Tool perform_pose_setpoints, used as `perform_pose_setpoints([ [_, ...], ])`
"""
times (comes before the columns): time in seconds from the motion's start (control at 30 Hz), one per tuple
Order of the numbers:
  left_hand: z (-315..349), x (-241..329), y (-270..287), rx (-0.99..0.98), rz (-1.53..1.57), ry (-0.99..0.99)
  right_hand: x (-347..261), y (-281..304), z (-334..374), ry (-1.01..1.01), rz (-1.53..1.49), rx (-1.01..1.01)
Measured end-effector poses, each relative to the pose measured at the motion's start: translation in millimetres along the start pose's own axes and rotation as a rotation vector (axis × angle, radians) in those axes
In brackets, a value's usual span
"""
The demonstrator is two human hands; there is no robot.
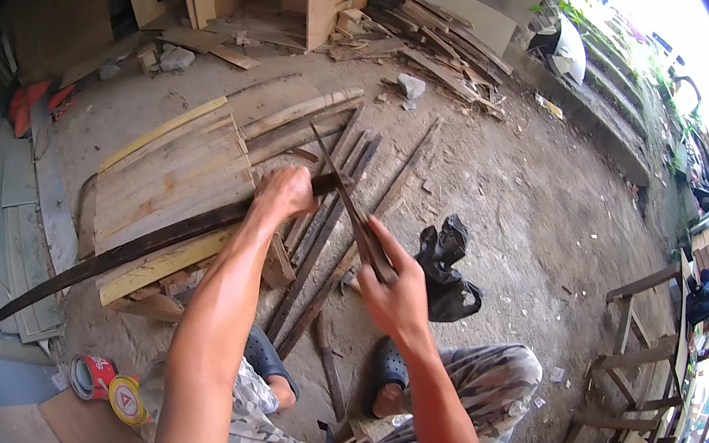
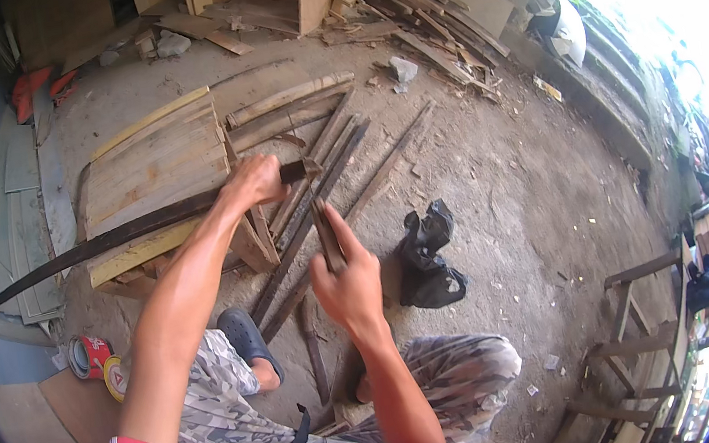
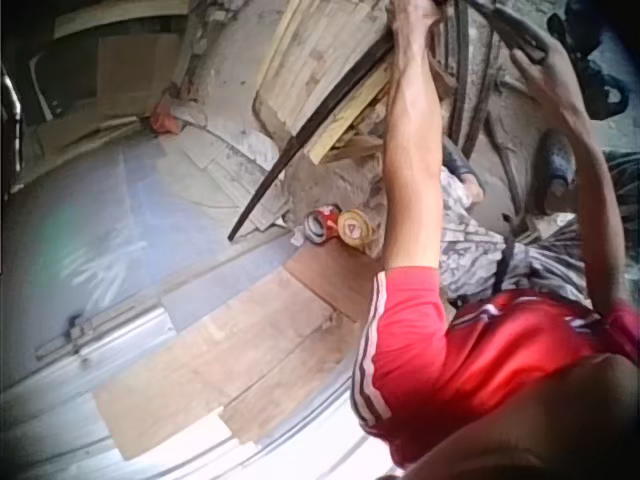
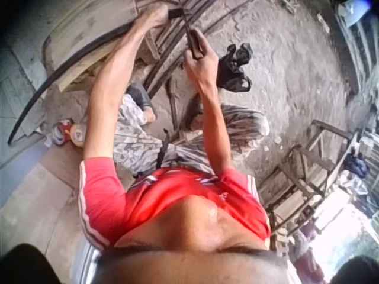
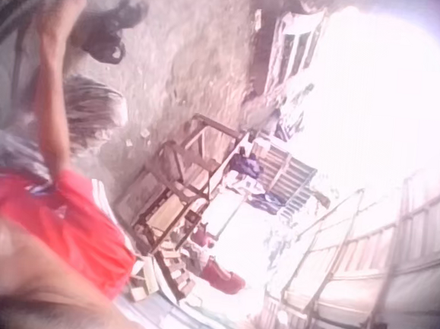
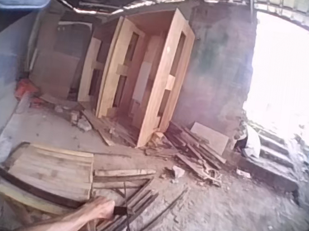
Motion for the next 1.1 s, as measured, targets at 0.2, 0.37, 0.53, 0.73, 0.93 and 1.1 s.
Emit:
perform_pose_setpoints([
  [0.2, 9.8, 22.8, 20.2, -0.059, -0.007, 0.119, 30.2, -14.6, -4.2, -0.06, -0.133, 0.025],
  [0.37, 26.1, 25.0, 36.9, -0.022, 0.019, -0.017, 34.9, -16.2, -0.4, -0.051, -0.167, 0.002],
  [0.53, 44.7, -23.8, 63.0, 0.164, 0.461, -0.053, 40.3, -15.7, -0.2, 0.044, -0.15, -0.029],
  [0.73, 134.1, -99.1, 74.1, 0.41, 0.089, -0.013, 41.2, -13.3, 1.2, 0.055, -0.158, -0.039],
  [0.93, 146.6, -98.4, 72.1, 0.502, 0.032, -0.069, 42.7, -14.1, 2.1, 0.066, -0.143, -0.013],
  [1.1, 144.4, -101.2, 68.8, 0.54, 0.037, -0.127, 39.3, -11.0, -3.4, 0.013, -0.155, -0.057],
])
Point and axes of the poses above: each hand's wrist, its own z-axis away from the middle knuckle, its own y-axis out of the back of the hand, x = y × z, the point moved 4 cm from there along -z, towards the middle knuckle, and after that the axes turned 7 degrees about z, right-handed, at the moved point
